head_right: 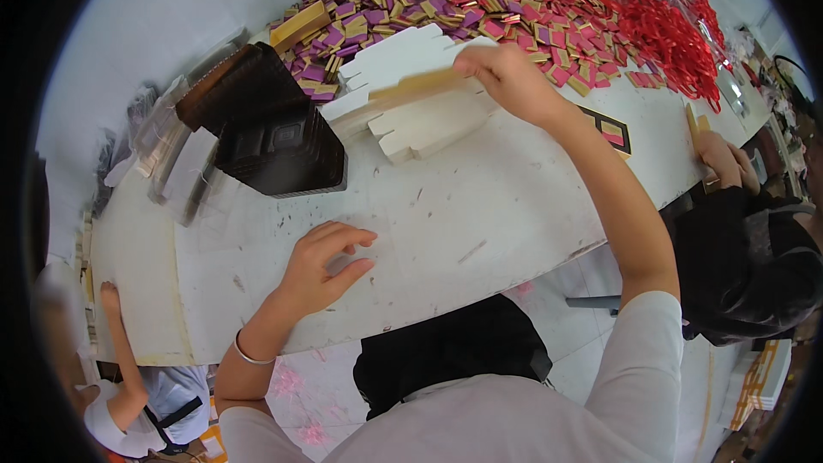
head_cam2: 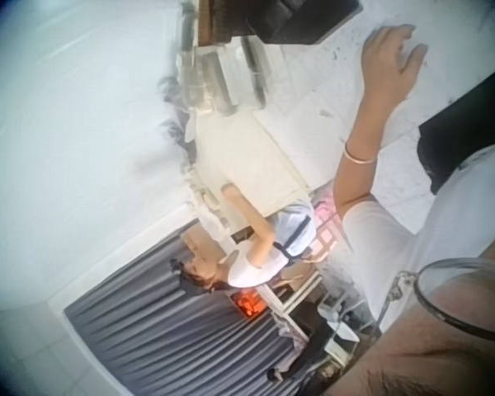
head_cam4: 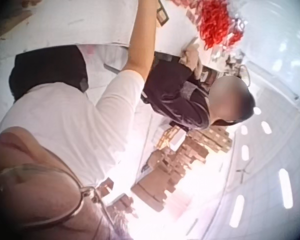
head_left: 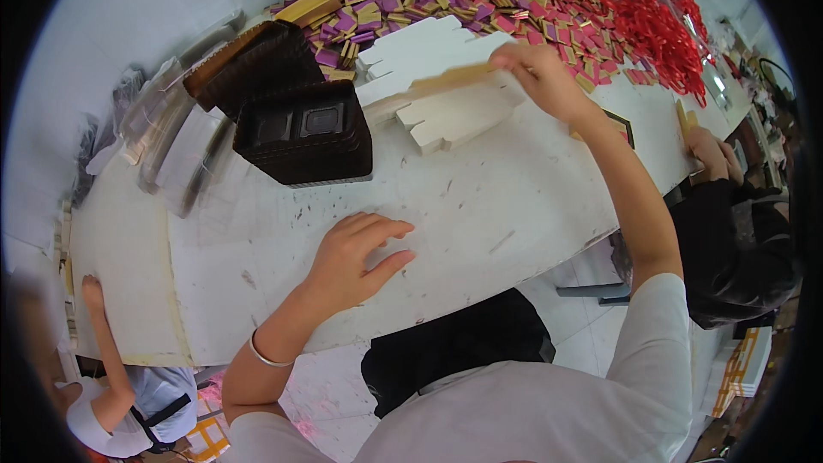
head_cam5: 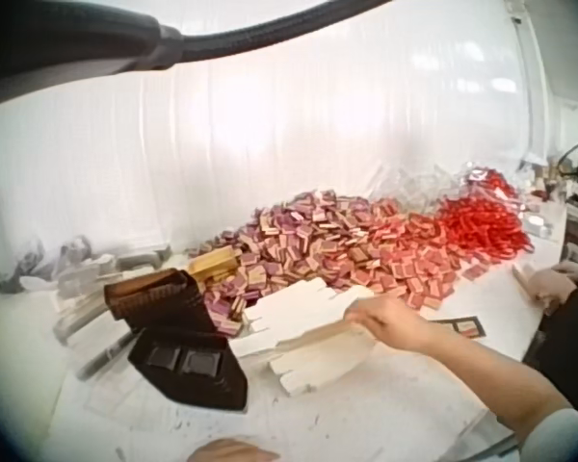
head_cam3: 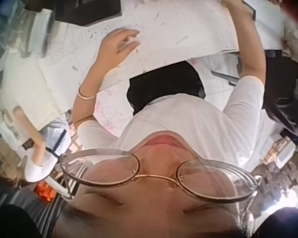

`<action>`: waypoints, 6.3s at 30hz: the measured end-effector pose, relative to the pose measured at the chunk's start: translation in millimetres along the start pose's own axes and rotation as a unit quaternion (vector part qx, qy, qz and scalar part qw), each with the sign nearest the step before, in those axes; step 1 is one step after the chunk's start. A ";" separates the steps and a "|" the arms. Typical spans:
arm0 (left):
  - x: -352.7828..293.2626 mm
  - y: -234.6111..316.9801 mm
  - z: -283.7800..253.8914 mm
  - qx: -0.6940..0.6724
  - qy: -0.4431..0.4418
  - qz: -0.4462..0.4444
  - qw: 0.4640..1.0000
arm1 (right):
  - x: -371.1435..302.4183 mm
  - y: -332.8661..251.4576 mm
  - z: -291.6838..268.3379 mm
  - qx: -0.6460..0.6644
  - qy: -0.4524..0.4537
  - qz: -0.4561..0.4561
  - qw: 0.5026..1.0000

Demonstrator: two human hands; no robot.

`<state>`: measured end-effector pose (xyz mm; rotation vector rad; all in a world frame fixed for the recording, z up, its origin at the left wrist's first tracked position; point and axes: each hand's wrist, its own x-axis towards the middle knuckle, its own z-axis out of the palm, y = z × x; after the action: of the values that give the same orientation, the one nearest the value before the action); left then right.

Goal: The person folds flat cardboard pieces into small rectangular boxes, inserts black plastic trays, and places colorful wrapped items into the trays. The person repeats this sequence multiple times, stacking completed boxes on the table.

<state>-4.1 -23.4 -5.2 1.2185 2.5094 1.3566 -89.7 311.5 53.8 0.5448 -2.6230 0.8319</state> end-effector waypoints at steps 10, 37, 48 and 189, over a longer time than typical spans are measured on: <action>-20.2 72.9 15.5 0.231 0.140 0.224 0.936 | -151.1 -104.2 18.8 -0.116 0.026 -0.380 0.917; -50.1 67.4 75.6 0.202 0.081 0.029 0.976 | -184.4 -118.6 60.6 -0.004 -0.085 -0.156 0.984; -49.1 99.8 59.2 0.171 0.063 -0.109 0.977 | -150.0 -125.4 38.4 0.270 -0.259 0.167 0.912; -38.0 75.0 49.9 0.308 0.025 0.003 0.951 | -158.5 -131.8 56.1 0.181 -0.152 -0.072 0.969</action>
<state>87.3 9.4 6.3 1.2669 3.0858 0.6017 96.7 218.5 6.3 1.0214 -2.6622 1.2774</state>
